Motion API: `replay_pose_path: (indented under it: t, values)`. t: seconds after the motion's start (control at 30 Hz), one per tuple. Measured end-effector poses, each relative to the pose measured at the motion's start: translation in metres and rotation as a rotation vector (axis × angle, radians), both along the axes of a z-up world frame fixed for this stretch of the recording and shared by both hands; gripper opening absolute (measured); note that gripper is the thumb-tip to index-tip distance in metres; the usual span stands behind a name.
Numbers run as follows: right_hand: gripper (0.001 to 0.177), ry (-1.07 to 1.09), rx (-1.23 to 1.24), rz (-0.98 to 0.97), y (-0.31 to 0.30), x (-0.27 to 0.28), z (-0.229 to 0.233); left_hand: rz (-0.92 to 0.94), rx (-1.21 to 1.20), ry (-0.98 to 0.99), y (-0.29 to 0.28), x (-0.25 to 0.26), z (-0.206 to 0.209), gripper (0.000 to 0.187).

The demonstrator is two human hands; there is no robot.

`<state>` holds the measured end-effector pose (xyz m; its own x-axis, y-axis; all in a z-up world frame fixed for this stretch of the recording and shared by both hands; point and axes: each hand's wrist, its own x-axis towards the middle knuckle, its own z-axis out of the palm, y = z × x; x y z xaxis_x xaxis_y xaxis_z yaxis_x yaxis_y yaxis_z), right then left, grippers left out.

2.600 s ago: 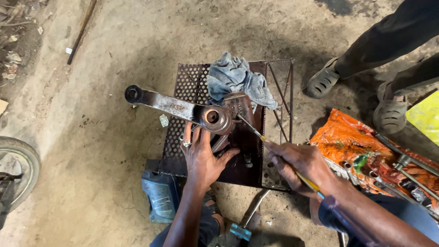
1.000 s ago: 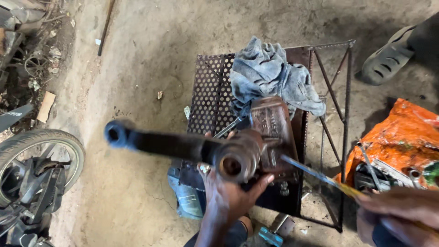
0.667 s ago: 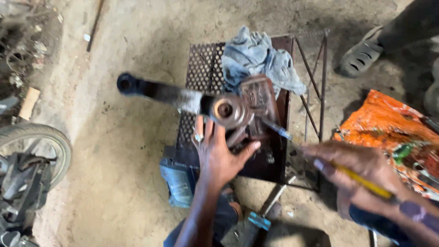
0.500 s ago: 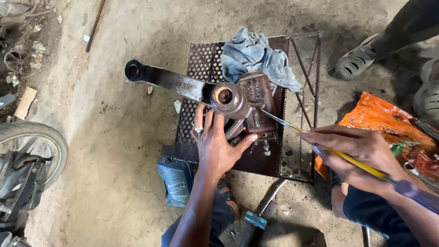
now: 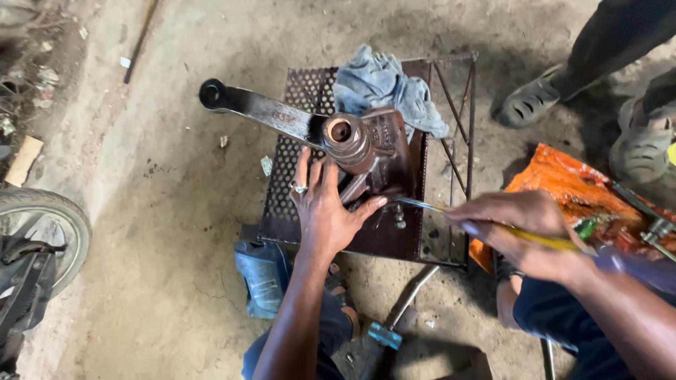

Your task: The person uses a screwdriver and a cloth to clean and manipulate a metal mechanical part on a metal mesh stand.

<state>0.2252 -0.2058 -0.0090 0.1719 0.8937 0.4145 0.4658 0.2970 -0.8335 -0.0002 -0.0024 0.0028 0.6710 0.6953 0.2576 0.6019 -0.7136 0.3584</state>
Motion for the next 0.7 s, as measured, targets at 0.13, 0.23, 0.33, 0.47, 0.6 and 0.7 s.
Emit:
replay_pose_path:
  t: [0.13, 0.23, 0.33, 0.47, 0.6, 0.7]
  values:
    - [0.026, 0.131, -0.081, -0.123, -0.030, -0.007, -0.008, -0.024, 0.067, -0.041, 0.001, -0.003, -0.004, 0.099]
    - [0.007, -0.079, 0.023, -0.010, -0.024, -0.006, -0.033, -0.011, 0.064, -0.020, 0.000, -0.001, -0.004, 0.099]
    - [0.008, -0.242, 0.132, -0.019, -0.014, -0.024, -0.044, 0.001, 0.044, -0.016, 0.000, 0.000, -0.003, 0.098]
    - [0.046, -0.454, -0.032, -0.150, -0.015, -0.053, -0.029, 0.004, 0.063, -0.034, -0.001, -0.003, -0.009, 0.098]
    - [0.040, -0.305, 0.074, -0.171, -0.020, -0.052, -0.040, 0.010, 0.039, -0.002, 0.001, -0.001, -0.009, 0.097]
    - [0.056, -0.195, -0.526, -0.150, -0.016, -0.032, -0.067, 0.012, 0.035, -0.012, 0.001, -0.002, -0.013, 0.099]
